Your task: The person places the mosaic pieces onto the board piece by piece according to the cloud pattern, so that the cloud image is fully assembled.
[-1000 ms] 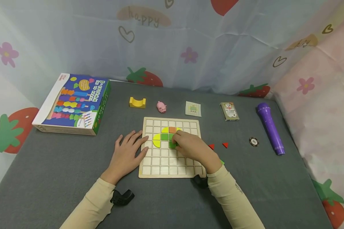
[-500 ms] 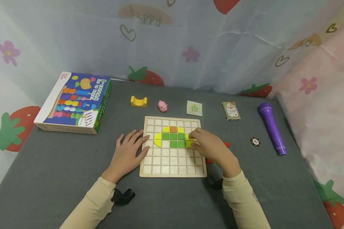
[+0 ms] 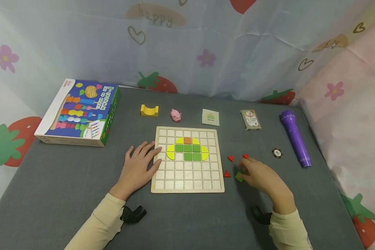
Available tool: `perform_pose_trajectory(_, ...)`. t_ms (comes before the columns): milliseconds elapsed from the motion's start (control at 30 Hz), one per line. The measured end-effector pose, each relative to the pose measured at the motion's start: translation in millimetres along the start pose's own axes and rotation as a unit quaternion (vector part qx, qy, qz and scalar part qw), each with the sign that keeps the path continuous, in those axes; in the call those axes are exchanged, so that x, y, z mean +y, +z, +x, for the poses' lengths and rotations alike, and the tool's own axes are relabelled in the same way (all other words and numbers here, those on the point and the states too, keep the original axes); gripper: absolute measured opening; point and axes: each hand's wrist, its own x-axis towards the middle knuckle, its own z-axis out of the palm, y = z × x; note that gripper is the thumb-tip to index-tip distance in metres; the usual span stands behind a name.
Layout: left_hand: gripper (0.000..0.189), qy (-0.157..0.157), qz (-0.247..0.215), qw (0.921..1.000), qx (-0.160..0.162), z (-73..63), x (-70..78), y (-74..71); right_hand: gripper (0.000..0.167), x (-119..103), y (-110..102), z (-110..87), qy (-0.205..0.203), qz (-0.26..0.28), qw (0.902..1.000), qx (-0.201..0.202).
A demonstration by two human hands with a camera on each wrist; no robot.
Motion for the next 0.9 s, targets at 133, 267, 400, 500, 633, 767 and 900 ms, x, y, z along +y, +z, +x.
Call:
perform_pose_trajectory(133, 0.047, -0.003, -0.002, 1.0000, -0.002, -0.5, -0.8, 0.4, 0.032, 3, 7, -5.2, 0.010, 0.024, 0.9995, -0.016)
perform_pose_trajectory(267, 0.047, -0.001, -0.004, 1.0000, -0.003, -0.8, -1.7, 1.1, 0.028, 5, 13, -4.6, -0.003, 0.021, 0.9998, 0.004)
perform_pose_trajectory(400, 0.046, 0.001, -0.004, 1.0000, -0.001, -0.8, -2.2, 1.1, 0.023, 2, 15, 0.1, -0.009, 0.008, 0.9997, 0.023)
perform_pose_trajectory(500, 0.046, 0.001, -0.003, 1.0000, -0.003, 0.0, -1.4, 1.5, 0.025, 0, 14, 2.8, -0.009, 0.000, 0.9997, 0.024)
perform_pose_trajectory(633, 0.047, -0.001, -0.001, 1.0000, -0.005, 0.4, 0.2, 1.9, 0.026, -2, 13, 5.2, -0.015, -0.013, 0.9998, 0.011)
perform_pose_trajectory(767, 0.046, 0.000, -0.001, 1.0000, -0.004, 0.4, -0.1, 2.4, 0.023, -4, 10, 8.4, -0.012, -0.015, 0.9998, 0.009)
perform_pose_trajectory(900, 0.046, 0.001, -0.004, 1.0000, 0.003, 0.9, -0.4, 2.2, 0.024, -13, 5, 15.9, -0.004, -0.011, 0.9997, 0.021)
